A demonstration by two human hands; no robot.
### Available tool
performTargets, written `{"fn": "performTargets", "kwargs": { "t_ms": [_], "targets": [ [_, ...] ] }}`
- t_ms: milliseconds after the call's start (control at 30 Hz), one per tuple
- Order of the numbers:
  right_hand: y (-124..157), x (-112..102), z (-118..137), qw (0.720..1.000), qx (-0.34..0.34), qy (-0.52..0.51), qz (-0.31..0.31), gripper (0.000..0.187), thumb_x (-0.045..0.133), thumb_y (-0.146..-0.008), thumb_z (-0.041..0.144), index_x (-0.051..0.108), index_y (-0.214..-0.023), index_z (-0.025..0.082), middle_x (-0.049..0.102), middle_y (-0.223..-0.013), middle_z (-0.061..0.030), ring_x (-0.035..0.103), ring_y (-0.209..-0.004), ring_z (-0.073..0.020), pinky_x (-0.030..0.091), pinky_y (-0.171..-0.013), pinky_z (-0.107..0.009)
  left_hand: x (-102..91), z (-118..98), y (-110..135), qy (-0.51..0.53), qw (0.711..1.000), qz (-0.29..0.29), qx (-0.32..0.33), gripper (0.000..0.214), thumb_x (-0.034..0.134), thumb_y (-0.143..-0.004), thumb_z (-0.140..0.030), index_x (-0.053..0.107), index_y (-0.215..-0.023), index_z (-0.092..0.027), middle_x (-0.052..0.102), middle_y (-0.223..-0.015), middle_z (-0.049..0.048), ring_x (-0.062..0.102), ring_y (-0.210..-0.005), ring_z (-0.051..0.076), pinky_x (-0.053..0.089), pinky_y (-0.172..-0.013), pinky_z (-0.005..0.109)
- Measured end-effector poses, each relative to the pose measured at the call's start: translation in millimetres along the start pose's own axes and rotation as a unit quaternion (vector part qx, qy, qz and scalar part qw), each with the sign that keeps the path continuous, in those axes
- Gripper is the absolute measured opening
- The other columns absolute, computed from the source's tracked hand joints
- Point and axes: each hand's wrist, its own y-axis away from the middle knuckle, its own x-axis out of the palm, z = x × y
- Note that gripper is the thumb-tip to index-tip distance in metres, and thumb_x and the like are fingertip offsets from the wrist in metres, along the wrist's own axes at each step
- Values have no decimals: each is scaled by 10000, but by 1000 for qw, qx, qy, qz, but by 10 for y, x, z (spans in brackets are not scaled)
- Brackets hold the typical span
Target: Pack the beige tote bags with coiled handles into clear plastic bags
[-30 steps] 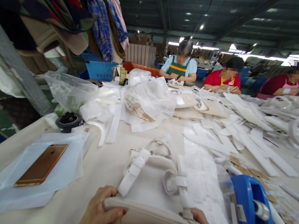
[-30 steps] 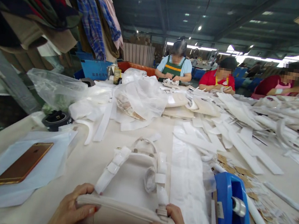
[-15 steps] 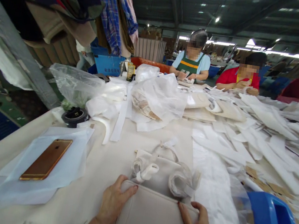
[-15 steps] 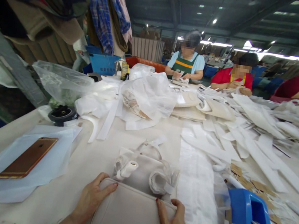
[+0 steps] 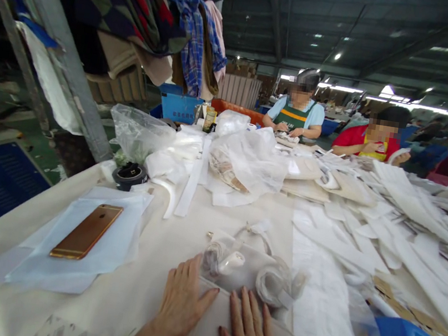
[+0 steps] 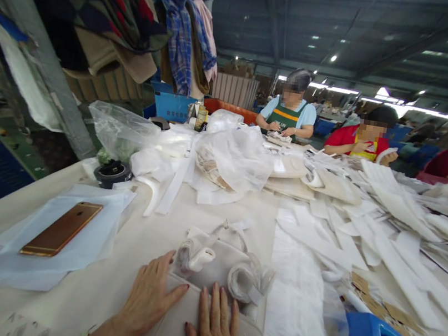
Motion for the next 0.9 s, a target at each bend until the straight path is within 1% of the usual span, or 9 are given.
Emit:
{"fn": "performTargets", "kwargs": {
  "t_ms": [67,133,267,333,433,567,700,800,900],
  "targets": [
    [26,2,-9,1000,1,3,4,424,414,-880,354,543,-1216,130,623,-1204,-145,551,-1103,-275,144,-1087,-454,107,-95,-71,-41,992,-92,71,661,608,-758,-369,359,-1307,-98,547,-1183,190,519,-1082,334,405,-894,469],
    [45,-11,-7,1000,8,3,12,422,431,-877,345,540,-1222,128,611,-1222,-145,542,-1121,-280,145,-1086,-459,206,-170,-153,-70,982,-148,94,698,607,-771,-369,319,-1331,-66,530,-1168,208,517,-1054,345,425,-867,484],
    [51,-36,18,999,20,-2,31,445,444,-879,340,507,-1269,135,590,-1257,-133,526,-1152,-282,152,-1079,-464,277,-186,-246,-20,972,-172,160,654,591,-733,-223,347,-1311,-39,507,-1182,228,484,-1088,351,409,-919,525],
    [50,-41,28,999,28,-7,37,462,437,-888,358,483,-1296,145,576,-1277,-125,515,-1168,-280,159,-1075,-458,231,-159,-260,108,970,-122,182,654,594,-672,-189,405,-1281,-43,496,-1215,225,451,-1145,347,357,-999,527],
    [50,-46,35,998,39,-16,42,470,425,-899,386,469,-1310,162,560,-1300,-112,500,-1188,-278,176,-1066,-446,84,-141,-290,269,949,-11,162,636,555,-590,-154,493,-1219,-82,519,-1221,176,438,-1184,321,312,-1059,480],
    [40,-67,38,998,41,-17,41,464,431,-900,385,475,-1305,164,556,-1306,-103,506,-1181,-270,180,-1065,-438,-139,-160,-401,316,934,102,130,499,500,-609,-146,583,-1101,-116,655,-991,81,602,-934,250,486,-856,372],
    [18,-122,40,999,38,-14,34,461,436,-899,377,479,-1303,159,555,-1306,-106,502,-1183,-264,185,-1067,-435,-238,-197,-627,311,922,208,99,299,563,-701,-268,631,-938,-99,692,-802,67,645,-749,217,512,-663,290],
    [9,-156,47,998,43,-17,37,467,442,-898,364,470,-1314,153,541,-1321,-112,485,-1205,-264,194,-1067,-436,-202,-257,-799,255,941,213,64,325,566,-764,-401,631,-833,-91,677,-711,84,646,-701,225,499,-644,297],
    [17,-146,63,997,59,-29,31,465,438,-905,361,468,-1317,149,535,-1326,-118,483,-1210,-267,198,-1068,-435,-149,-346,-841,163,977,137,22,458,629,-745,-452,594,-979,-59,664,-818,145,635,-838,302,483,-732,372]
  ]
}}
